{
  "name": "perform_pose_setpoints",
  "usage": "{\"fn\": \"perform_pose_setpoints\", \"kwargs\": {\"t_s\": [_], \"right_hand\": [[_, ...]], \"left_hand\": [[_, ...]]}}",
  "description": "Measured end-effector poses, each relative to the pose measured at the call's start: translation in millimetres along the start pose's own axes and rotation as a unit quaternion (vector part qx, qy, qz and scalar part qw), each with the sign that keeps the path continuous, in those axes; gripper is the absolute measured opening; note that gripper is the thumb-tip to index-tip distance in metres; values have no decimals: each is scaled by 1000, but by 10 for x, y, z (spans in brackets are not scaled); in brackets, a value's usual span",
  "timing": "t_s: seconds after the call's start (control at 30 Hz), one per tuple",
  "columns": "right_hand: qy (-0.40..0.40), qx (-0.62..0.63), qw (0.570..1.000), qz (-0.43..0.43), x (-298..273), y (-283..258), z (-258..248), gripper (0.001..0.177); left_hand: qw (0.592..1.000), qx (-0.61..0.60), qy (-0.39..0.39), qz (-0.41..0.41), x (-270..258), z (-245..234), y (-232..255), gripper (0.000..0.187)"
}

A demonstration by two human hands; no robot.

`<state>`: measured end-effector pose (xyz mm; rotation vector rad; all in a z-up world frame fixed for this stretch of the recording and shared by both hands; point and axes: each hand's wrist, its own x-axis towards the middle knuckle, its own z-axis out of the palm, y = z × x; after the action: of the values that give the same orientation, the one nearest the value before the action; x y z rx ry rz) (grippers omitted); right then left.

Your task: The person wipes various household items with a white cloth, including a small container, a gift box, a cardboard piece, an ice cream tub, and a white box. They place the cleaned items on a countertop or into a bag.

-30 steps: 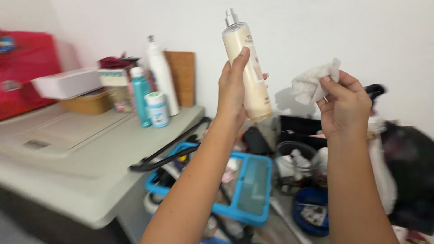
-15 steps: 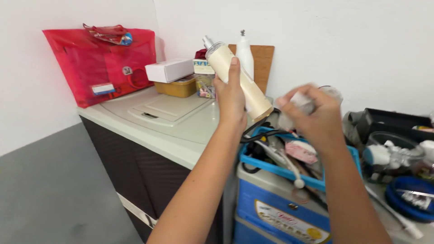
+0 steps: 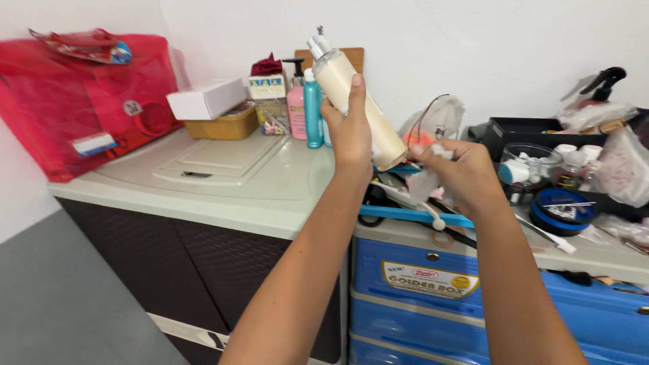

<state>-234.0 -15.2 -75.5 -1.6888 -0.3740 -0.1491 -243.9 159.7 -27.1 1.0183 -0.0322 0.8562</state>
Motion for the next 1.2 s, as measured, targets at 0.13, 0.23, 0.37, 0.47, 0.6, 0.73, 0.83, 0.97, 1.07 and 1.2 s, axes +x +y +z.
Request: {"fn": "perform_pose_setpoints", "kwargs": {"t_s": [0.13, 0.23, 0.37, 0.47, 0.6, 0.73, 0.83, 0.97, 1.07, 1.2], "right_hand": [[-2, 173, 976, -131, 149, -70, -81, 50], [-59, 315, 932, -168, 159, -102, 121, 59], [-213, 451, 857, -128, 77, -59, 755, 76], [-283, 439, 847, -102, -174, -23, 1145, 78], [-398, 388, 830, -51, -574, -105, 1435, 86], [-528, 402, 744, -75, -926, -183, 1888, 83], [-427, 333, 841, -7, -1219, -144, 2366, 73], [-266, 153, 952, -4, -1603, 21, 2933, 52], [-188, -32, 975, -117, -1728, 99, 3157, 33], [-268, -219, 936, -60, -1776, 221, 3275, 26]], "left_hand": [[993, -51, -105, -15, -132, -249, -15, 61], [990, 13, -138, -16, -409, -539, -18, 55], [952, 274, -99, 89, -826, -903, 150, 57], [849, 485, -49, 206, -1216, -1252, 361, 75], [890, 426, -157, -25, -1411, -1877, 747, 65], [928, 108, -243, -261, -1695, -2449, 1000, 65], [922, 305, -164, -173, -1834, -2776, 1166, 60], [756, 645, -37, -103, -2030, -3061, 1237, 58], [665, 744, -55, -12, -2156, -3313, 1310, 65], [533, 831, -69, 143, -2207, -3701, 1385, 63]]}}
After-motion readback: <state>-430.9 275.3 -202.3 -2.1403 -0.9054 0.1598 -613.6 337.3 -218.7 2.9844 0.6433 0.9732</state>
